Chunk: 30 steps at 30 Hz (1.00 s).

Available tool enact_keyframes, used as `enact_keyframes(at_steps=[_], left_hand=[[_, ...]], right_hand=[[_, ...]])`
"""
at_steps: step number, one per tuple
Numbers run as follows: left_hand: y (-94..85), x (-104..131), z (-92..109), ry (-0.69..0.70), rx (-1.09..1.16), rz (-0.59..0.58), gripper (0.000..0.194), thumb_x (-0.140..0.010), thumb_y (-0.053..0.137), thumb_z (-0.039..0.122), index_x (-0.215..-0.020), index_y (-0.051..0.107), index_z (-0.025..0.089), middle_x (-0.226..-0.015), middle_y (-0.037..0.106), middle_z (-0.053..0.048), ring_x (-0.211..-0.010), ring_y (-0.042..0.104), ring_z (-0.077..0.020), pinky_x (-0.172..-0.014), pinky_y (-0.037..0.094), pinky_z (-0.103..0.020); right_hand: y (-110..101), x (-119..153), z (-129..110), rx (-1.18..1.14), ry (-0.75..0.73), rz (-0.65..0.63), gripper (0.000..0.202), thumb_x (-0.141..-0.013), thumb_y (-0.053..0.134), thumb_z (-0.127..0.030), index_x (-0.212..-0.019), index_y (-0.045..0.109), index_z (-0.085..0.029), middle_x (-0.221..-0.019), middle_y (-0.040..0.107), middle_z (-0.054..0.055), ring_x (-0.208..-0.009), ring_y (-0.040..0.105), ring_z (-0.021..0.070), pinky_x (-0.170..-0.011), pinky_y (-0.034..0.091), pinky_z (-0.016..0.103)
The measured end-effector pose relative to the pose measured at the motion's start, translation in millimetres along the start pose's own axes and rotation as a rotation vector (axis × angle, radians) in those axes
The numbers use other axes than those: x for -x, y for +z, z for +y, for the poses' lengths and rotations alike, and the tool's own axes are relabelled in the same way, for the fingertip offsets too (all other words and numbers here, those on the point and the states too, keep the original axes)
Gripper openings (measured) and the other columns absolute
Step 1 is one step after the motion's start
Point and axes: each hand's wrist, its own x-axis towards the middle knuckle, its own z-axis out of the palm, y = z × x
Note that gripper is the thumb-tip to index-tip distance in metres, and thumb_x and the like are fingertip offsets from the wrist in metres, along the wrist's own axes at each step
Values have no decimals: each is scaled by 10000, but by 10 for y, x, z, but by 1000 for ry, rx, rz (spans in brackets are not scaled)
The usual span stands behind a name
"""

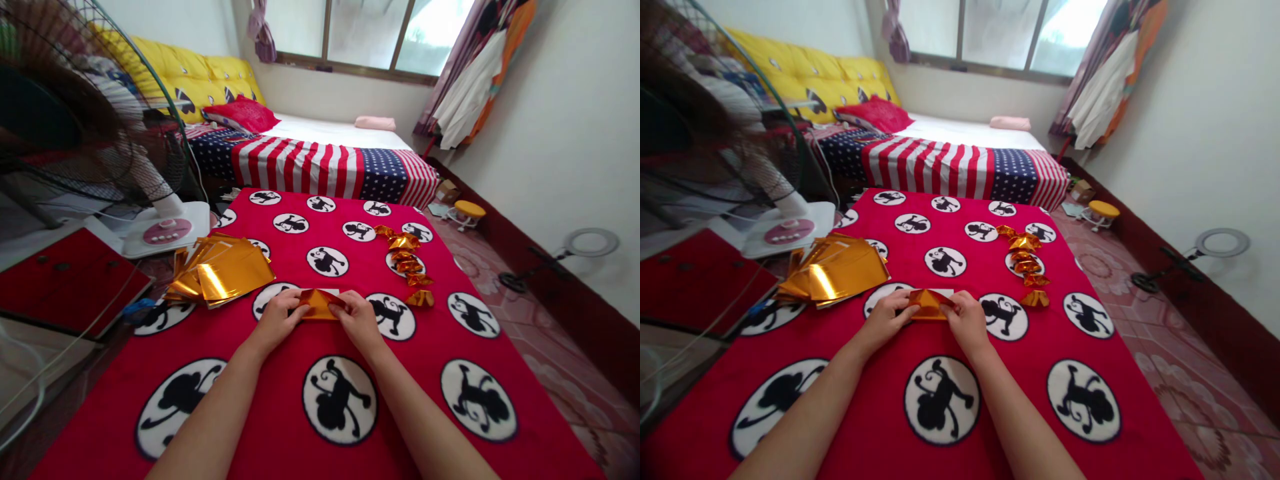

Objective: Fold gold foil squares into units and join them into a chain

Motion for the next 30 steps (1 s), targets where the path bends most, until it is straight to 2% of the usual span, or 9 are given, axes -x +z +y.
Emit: enact_keyframes(at_steps=[6, 11, 14, 16, 18, 21, 23, 27, 30], left_hand=[[90, 0, -122, -23, -225, 219, 69, -734, 727, 221, -753, 670, 186, -1143, 627, -96, -1087, 579, -276, -973, 468, -465], [93, -7, -101, -66, -239, 264, 410, -663, 778, 216, -1046, 633, 207, -1136, 622, -85, -1085, 580, -276, -978, 465, -463], [82, -7, -90, -145, -151, 261, 675, -657, 795, 248, -1274, 524, 227, -1112, 660, -69, -1012, 618, -247, -931, 488, -423], [70, -4, -94, -203, -47, 247, 718, -698, 775, 305, -1345, 473, 229, -1067, 697, -55, -944, 649, -217, -871, 505, -371], [56, -3, -96, -247, 62, 205, 538, -763, 715, 362, -1257, 569, 208, -943, 731, -39, -835, 670, -191, -766, 513, -309], [35, -6, -78, -287, 162, 158, 244, -803, 648, 384, -912, 723, 179, -776, 732, -35, -701, 659, -173, -645, 491, -257], [26, -11, -53, -303, 190, 167, 213, -788, 650, 371, -799, 733, 176, -758, 732, -37, -688, 653, -172, -627, 482, -248], [22, -15, -23, -322, 207, 182, 220, -772, 662, 379, -814, 734, 176, -747, 718, -27, -667, 626, -157, -611, 461, -231], [26, -5, -31, -310, 120, 164, 272, -771, 664, 434, -722, 696, 169, -613, 620, 5, -563, 531, -123, -534, 384, -217]], right_hand=[[158, -94, -108, 349, 209, 168, 235, -679, 750, -295, -873, 647, -213, -917, 627, 33, -678, 579, 160, -640, 402, 286], [165, -106, -185, 260, 361, 206, 510, -588, 802, -243, -1076, 652, -241, -796, 680, 12, -735, 623, 210, -666, 403, 298], [170, -49, -123, 80, 385, 160, 404, -590, 789, -269, -984, 699, -254, -728, 687, -16, -666, 609, 189, -636, 407, 284], [188, 14, -59, -120, 332, 156, 308, -623, 764, -314, -917, 714, -237, -732, 696, -18, -621, 586, 163, -607, 415, 267], [207, 68, -4, -264, 284, 168, 289, -634, 758, -348, -888, 719, -216, -706, 688, -21, -574, 544, 140, -571, 409, 248], [215, 101, 34, -299, 255, 162, 282, -668, 747, -382, -877, 722, -194, -664, 663, -22, -532, 493, 118, -533, 387, 230], [207, 96, 30, -277, 248, 161, 276, -725, 708, -430, -853, 717, -186, -650, 653, -14, -530, 495, 119, -526, 382, 227], [190, 79, -8, -272, 224, 220, 367, -793, 620, -539, -734, 686, -183, -622, 630, 3, -569, 529, 135, -534, 393, 231], [186, 78, -29, -308, 215, 262, 407, -790, 610, -571, -698, 671, -180, -603, 616, 2, -578, 534, 139, -545, 407, 237]])
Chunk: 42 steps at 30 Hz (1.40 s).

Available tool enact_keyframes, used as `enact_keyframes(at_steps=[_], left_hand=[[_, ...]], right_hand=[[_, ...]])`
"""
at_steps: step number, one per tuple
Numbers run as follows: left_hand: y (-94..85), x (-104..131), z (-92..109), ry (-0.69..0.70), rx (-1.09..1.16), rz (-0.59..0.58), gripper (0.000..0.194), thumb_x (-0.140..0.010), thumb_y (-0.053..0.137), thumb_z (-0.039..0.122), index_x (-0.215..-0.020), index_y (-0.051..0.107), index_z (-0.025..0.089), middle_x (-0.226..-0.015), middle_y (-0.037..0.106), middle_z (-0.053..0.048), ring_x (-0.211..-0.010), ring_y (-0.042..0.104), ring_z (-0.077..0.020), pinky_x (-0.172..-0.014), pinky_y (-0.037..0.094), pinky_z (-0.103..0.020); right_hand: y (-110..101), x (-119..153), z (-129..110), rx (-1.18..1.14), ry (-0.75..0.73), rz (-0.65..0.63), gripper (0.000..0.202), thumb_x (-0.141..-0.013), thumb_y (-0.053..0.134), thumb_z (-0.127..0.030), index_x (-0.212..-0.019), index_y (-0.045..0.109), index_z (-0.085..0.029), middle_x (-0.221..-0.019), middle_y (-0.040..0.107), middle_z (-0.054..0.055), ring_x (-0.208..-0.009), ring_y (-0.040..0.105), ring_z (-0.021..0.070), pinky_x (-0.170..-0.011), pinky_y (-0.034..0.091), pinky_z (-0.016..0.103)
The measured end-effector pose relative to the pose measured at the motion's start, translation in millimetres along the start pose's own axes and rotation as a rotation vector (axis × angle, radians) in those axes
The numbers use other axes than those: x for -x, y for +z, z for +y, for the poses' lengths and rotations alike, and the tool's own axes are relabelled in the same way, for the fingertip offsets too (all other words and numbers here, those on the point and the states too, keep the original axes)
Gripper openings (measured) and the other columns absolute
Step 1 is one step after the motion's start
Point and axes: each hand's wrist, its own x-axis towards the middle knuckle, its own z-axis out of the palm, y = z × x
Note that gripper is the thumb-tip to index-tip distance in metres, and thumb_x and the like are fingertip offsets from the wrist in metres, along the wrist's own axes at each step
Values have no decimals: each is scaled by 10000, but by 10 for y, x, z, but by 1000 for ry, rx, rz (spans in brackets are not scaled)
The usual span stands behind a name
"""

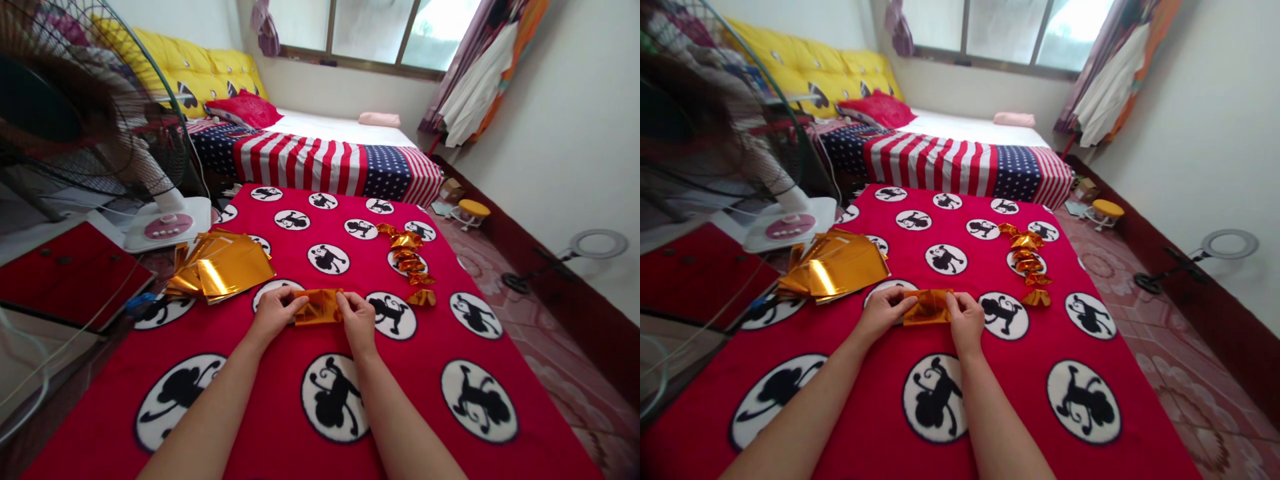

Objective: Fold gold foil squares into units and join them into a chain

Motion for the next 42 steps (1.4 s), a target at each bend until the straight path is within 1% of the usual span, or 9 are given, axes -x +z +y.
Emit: enact_keyframes(at_steps=[3, 5, 13, 18, 23, 27, 32, 37, 42], left_hand=[[-1, 6, -6, 10, -61, -5, 355, -768, 661, 459, -580, 594, 165, -511, 486, 33, -499, 435, -100, -490, 310, -214], [-4, 7, 5, -10, -38, -5, 357, -770, 653, 451, -569, 579, 166, -506, 469, 35, -490, 423, -98, -481, 297, -213], [-4, 13, 59, -65, 168, 52, 317, -742, 675, 439, -602, 604, 163, -548, 549, 20, -525, 496, -111, -475, 371, -204], [33, 19, 11, -169, 423, 87, 325, -747, 687, 477, -813, 657, 160, -738, 699, -11, -682, 660, -174, -553, 519, -229], [41, 10, 22, -146, 492, -10, 412, -663, 789, 425, -925, 638, 145, -866, 745, -56, -775, 720, -217, -667, 589, -285], [47, 2, 39, -192, 585, -49, 558, -587, 850, 360, -1030, 591, 141, -974, 749, -99, -848, 734, -248, -720, 606, -329], [67, -12, 18, -172, 634, 26, 600, -554, 866, 351, -1037, 587, 130, -947, 754, -110, -840, 737, -261, -724, 610, -347], [69, -19, 9, -169, 616, 29, 604, -550, 868, 352, -1038, 595, 122, -868, 755, -84, -763, 734, -232, -692, 607, -325], [60, -24, 14, -156, 612, 24, 564, -545, 872, 357, -998, 625, 129, -895, 757, -75, -786, 729, -217, -726, 602, -319]], right_hand=[[6, 2, -2, -48, 7, 18, 399, -782, 624, -564, -714, 674, -174, -616, 623, 2, -582, 538, 137, -558, 421, 240], [13, 1, 4, -71, 19, 20, 377, -772, 643, -549, -739, 685, -176, -638, 639, 5, -590, 547, 139, -569, 431, 241], [9, -7, 2, -15, 2, -11, 340, -791, 641, -513, -810, 721, -183, -731, 692, 28, -644, 582, 157, -593, 440, 242], [6, 2, 23, 46, 4, -82, 338, -797, 645, -506, -735, 710, -179, -641, 660, 9, -592, 559, 143, -552, 402, 231], [30, 1, 61, -71, 11, -35, 302, -783, 670, -470, -727, 698, -175, -678, 685, 22, -629, 592, 159, -597, 444, 246], [37, 8, 43, -48, -4, -47, 279, -790, 667, -457, -758, 698, -182, -704, 698, 26, -634, 600, 163, -613, 460, 257], [55, 15, 36, -118, -4, -134, 196, -757, 710, -366, -833, 673, -190, -778, 714, 27, -673, 627, 164, -639, 478, 263], [62, 6, 70, -164, 7, -151, 278, -705, 750, -304, -935, 629, -204, -818, 716, 22, -688, 641, 167, -663, 502, 278], [53, -8, 59, -163, 11, -157, 269, -755, 711, -371, -949, 633, -201, -829, 708, 33, -698, 639, 172, -654, 499, 276]])
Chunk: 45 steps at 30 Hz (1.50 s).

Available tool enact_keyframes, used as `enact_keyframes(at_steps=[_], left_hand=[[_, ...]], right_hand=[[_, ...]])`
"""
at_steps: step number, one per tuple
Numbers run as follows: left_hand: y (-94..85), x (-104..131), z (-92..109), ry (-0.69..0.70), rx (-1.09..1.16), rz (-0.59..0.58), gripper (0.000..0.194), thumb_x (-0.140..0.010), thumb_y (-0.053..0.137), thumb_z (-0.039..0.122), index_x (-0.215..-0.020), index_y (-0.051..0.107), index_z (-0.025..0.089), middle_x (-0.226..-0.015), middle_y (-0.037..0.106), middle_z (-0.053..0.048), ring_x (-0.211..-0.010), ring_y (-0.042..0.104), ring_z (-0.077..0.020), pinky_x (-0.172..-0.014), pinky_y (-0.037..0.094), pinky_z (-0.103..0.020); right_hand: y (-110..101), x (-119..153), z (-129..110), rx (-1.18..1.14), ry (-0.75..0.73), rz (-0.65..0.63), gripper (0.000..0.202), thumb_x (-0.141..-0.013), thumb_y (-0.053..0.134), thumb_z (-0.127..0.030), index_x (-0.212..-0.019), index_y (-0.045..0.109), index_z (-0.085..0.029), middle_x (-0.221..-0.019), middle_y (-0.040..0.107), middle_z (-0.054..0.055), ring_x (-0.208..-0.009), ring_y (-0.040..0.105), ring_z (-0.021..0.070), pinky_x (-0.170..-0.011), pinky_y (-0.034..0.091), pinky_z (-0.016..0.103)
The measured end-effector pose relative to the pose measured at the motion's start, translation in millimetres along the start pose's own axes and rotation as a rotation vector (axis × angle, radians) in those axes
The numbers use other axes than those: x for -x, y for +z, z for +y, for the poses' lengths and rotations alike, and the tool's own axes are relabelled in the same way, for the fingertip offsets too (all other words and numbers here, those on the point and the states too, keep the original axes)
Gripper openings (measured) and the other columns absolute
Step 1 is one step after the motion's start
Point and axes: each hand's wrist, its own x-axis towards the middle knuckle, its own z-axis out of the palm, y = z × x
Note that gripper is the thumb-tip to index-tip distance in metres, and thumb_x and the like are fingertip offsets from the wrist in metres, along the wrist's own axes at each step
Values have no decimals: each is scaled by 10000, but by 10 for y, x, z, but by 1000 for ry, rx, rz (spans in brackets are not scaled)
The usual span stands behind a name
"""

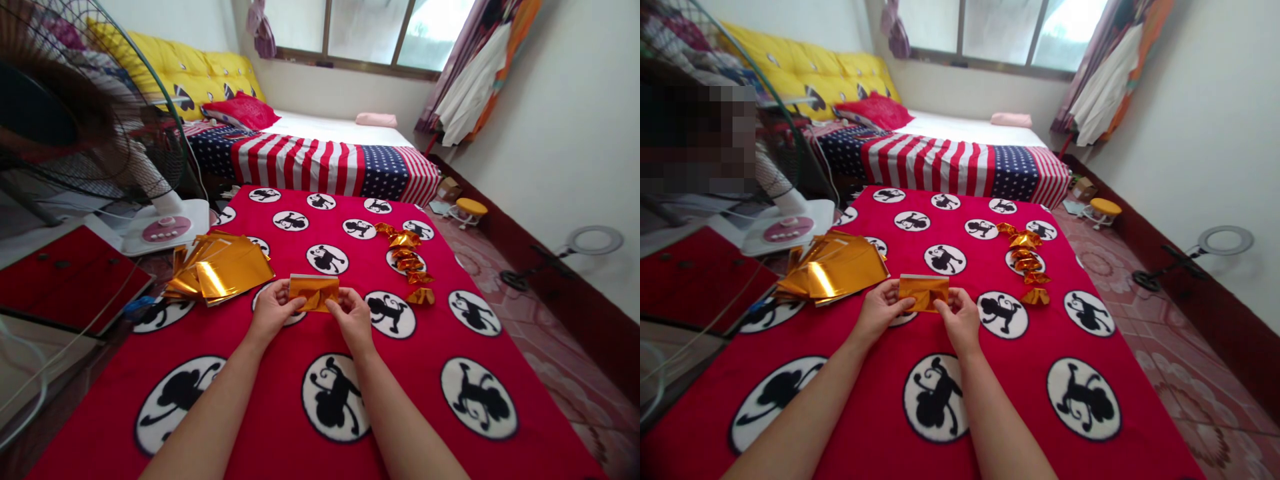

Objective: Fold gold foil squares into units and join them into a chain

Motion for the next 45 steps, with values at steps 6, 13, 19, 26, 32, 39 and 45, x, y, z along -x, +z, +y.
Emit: enact_keyframes(at_steps=[6, 13, 19, 26, 32, 39, 45], left_hand=[[23, 25, 37, -4, -55, -52, 460, -542, 863, 418, -850, 685, 126, -836, 752, -64, -752, 709, -199, -718, 577, -288], [-12, 42, 57, 66, -242, 11, 338, -736, 695, 466, -772, 713, 131, -674, 691, -22, -561, 581, -123, -495, 426, -193], [-9, 60, 71, 58, -282, 34, 355, -745, 682, 481, -727, 696, 127, -640, 659, -13, -570, 561, -120, -504, 426, -187], [-5, 59, 91, 106, -338, 94, 340, -756, 675, 455, -655, 685, 130, -559, 601, 8, -509, 502, -97, -450, 380, -172], [-11, 66, 83, 130, -360, 114, 366, -758, 679, 472, -641, 686, 126, -549, 575, 12, -518, 489, -99, -445, 384, -170], [-16, 64, 74, 153, -386, 132, 340, -761, 678, 445, -641, 690, 127, -552, 571, 18, -526, 493, -96, -468, 385, -172], [-34, 67, 59, 177, -432, 156, 329, -775, 665, 435, -645, 687, 133, -556, 563, 17, -533, 486, -102, -479, 372, -183]], right_hand=[[1, -8, -20, -31, 16, 8, 286, -828, 623, -456, -735, 614, -186, -689, 621, 0, -642, 567, 147, -596, 443, 242], [-5, 2, -36, 20, -13, 40, 353, -845, 609, -458, -629, 552, -185, -584, 486, -38, -559, 434, 106, -539, 362, 222], [1, -1, -33, -45, 0, 46, 271, -827, 626, -439, -757, 651, -179, -702, 620, 4, -656, 546, 148, -620, 442, 248], [1, 2, -38, 41, -12, 73, 288, -813, 629, -442, -703, 626, -177, -638, 575, -15, -599, 501, 123, -574, 407, 226], [7, 7, -68, 59, -18, 84, 300, -812, 624, -451, -695, 630, -175, -632, 570, -12, -592, 489, 124, -570, 401, 228], [9, 14, -40, 91, -11, 88, 327, -812, 634, -462, -658, 584, -178, -596, 510, -29, -567, 444, 107, -536, 360, 217], [12, 15, -23, 166, -15, 95, 360, -811, 627, -490, -631, 551, -188, -566, 482, -41, -547, 422, 103, -523, 341, 215]])
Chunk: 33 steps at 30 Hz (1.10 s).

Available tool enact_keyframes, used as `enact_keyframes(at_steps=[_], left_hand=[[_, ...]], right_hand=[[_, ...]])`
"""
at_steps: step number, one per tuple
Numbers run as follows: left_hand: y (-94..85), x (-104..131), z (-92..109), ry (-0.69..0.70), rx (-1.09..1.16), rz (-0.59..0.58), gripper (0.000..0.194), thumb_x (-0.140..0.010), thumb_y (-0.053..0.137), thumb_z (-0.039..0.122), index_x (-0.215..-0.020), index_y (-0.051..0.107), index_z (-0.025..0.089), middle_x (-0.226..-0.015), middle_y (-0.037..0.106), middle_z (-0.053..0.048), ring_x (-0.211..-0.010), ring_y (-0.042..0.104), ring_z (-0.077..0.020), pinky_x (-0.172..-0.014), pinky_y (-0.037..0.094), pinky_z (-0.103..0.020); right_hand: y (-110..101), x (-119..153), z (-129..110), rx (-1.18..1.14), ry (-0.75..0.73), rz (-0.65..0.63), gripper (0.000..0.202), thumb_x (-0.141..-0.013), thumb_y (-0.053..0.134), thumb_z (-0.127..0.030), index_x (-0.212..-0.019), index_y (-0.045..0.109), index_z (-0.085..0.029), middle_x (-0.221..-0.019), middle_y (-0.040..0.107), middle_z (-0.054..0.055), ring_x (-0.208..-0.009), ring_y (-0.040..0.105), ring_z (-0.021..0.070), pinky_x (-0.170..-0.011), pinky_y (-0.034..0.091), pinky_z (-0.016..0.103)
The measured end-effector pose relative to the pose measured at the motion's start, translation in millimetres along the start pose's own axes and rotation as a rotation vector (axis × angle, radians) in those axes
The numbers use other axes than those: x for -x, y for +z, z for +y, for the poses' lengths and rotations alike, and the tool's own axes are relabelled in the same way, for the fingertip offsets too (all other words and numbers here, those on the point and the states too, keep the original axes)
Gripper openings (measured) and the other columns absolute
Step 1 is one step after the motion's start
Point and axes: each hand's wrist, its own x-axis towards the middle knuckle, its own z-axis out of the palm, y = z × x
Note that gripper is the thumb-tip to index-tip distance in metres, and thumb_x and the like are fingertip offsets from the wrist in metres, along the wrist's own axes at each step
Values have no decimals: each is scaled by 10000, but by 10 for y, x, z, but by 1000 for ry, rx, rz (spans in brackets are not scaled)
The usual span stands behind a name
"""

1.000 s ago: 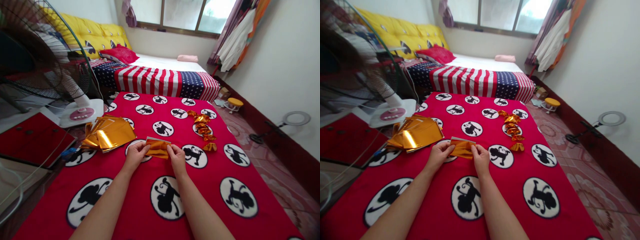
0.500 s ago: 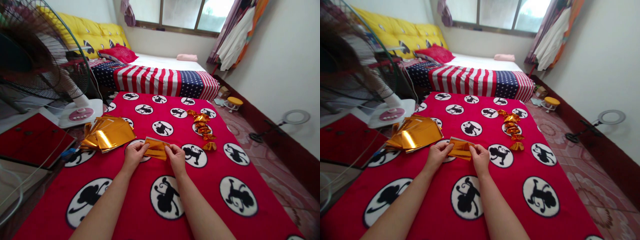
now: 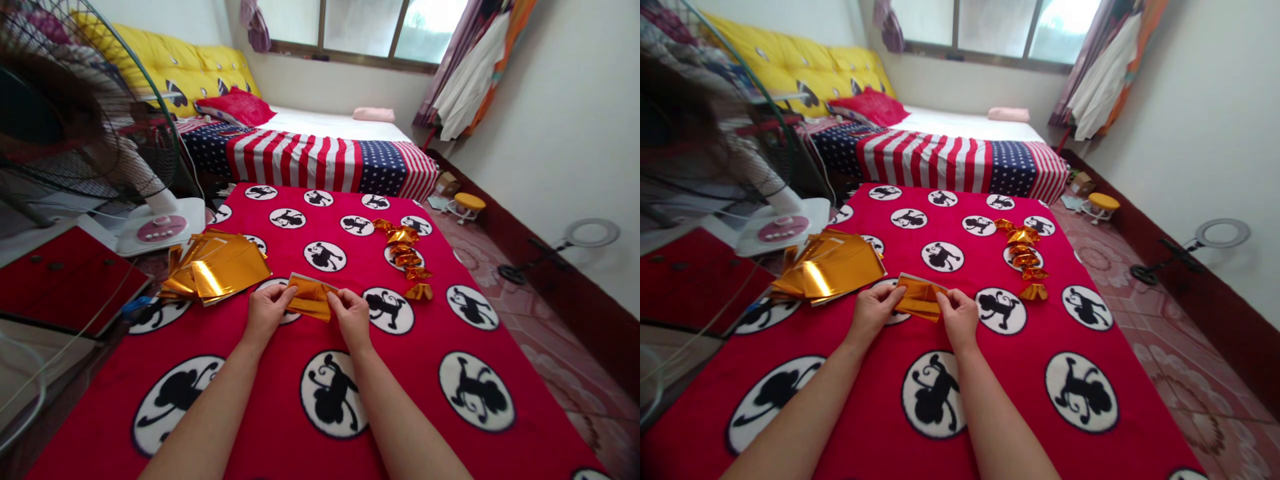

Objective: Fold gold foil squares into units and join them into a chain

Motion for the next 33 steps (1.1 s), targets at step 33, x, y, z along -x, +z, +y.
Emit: enact_keyframes(at_steps=[33], left_hand=[[-19, 9, 27, 68, -81, 48, 352, -797, 628, 456, -606, 642, 160, -524, 513, 23, -523, 454, -112, -510, 346, -200]], right_hand=[[6, 18, -29, 50, 15, -26, 225, -777, 663, -414, -710, 671, -199, -648, 673, -3, -588, 585, 152, -560, 417, 235]])
